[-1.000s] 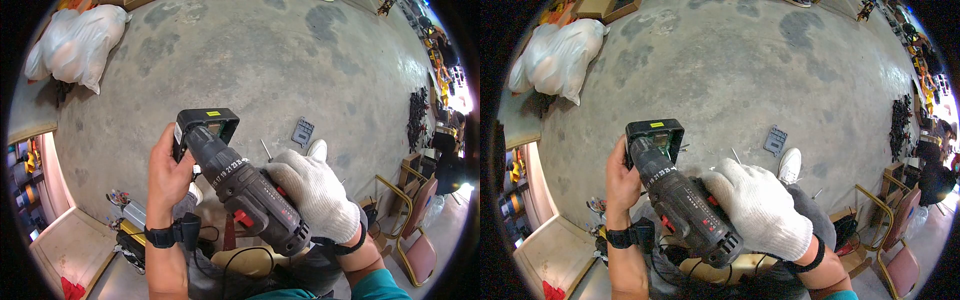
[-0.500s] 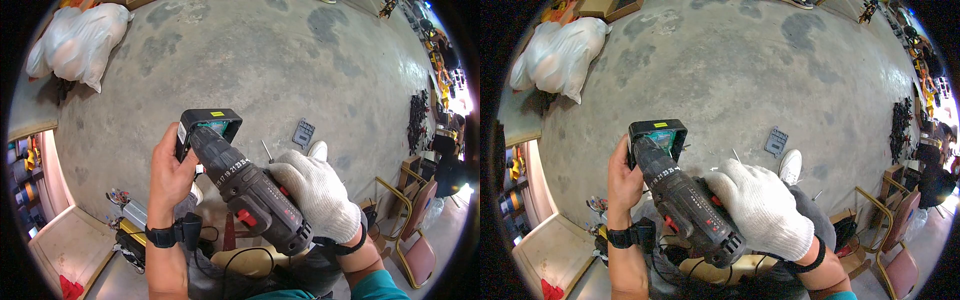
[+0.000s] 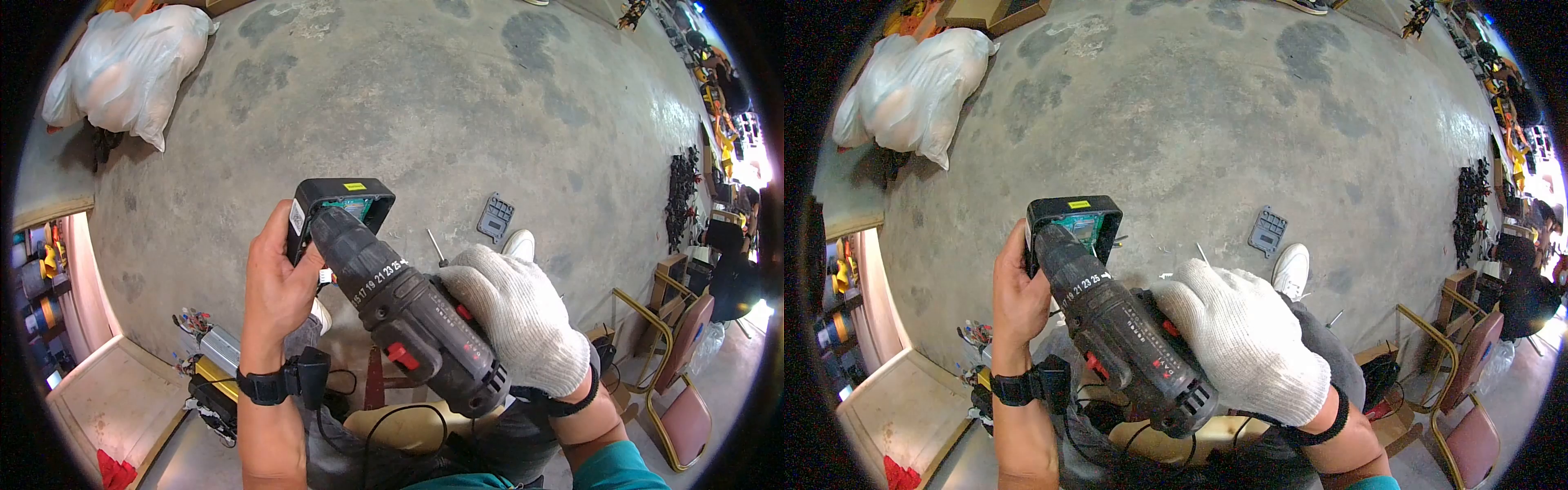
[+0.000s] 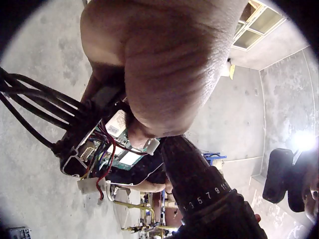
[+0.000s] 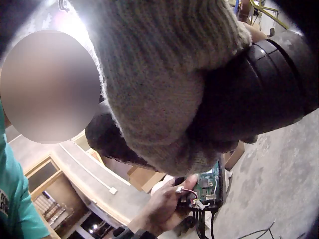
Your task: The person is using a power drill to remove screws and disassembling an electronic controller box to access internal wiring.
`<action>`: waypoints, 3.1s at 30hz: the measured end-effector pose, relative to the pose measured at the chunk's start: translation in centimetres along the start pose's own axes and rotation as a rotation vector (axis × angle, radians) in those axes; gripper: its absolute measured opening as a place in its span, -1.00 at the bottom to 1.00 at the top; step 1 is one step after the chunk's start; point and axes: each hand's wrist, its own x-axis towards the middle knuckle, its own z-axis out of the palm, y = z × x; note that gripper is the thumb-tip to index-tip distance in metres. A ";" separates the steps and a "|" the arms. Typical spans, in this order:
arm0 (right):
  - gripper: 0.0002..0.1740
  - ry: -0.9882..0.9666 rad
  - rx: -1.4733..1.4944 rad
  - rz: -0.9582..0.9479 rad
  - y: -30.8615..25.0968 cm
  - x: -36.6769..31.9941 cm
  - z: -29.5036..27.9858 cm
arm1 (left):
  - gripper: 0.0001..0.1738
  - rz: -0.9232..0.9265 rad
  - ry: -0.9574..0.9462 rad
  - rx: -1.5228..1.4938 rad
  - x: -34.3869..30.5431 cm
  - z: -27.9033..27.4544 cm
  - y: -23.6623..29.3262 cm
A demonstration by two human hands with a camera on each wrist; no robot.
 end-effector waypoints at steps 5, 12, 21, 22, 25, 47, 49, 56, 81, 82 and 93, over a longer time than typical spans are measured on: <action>-0.53 0.064 -0.070 -0.020 -0.1 0.0 0.3 | -0.77 0.011 0.028 -0.061 0.1 0.3 0.0; -0.46 0.107 0.019 -0.057 0.3 -0.1 0.1 | -0.75 -0.051 0.088 0.035 0.2 -0.3 0.0; -0.36 0.229 0.961 0.511 0.2 -0.3 0.7 | -0.72 -0.293 0.052 -0.615 0.3 -0.5 -0.5; -0.34 0.274 1.057 0.545 0.1 -0.1 0.5 | -0.72 -0.306 0.029 -0.644 0.2 -0.5 -0.7; -0.32 0.349 1.264 0.577 -0.2 0.5 0.6 | -0.71 -0.324 -0.009 -0.705 0.2 -0.5 -0.6; -0.66 0.586 1.870 0.677 4.5 1.7 2.3 | -0.59 -0.284 0.068 -1.075 0.8 -1.6 -1.9; -0.58 0.599 1.827 0.685 4.4 1.8 2.4 | -0.59 -0.291 0.092 -1.071 0.9 -1.6 -2.0; -0.73 0.484 1.788 0.761 5.1 1.6 2.1 | -0.58 -0.313 0.162 -1.084 1.1 -2.2 -2.6; -0.43 0.507 0.106 1.059 27.4 -3.4 10.2 | -0.64 -0.246 0.577 -1.017 0.6 -6.7 -1.7; -0.47 0.528 -0.003 1.143 30.5 -4.1 11.1 | -0.64 -0.244 0.560 -1.003 0.7 -6.2 -1.6; -0.35 0.692 0.120 1.339 43.7 -4.9 15.9 | -0.66 -0.311 0.487 -0.919 1.0 -3.9 -2.8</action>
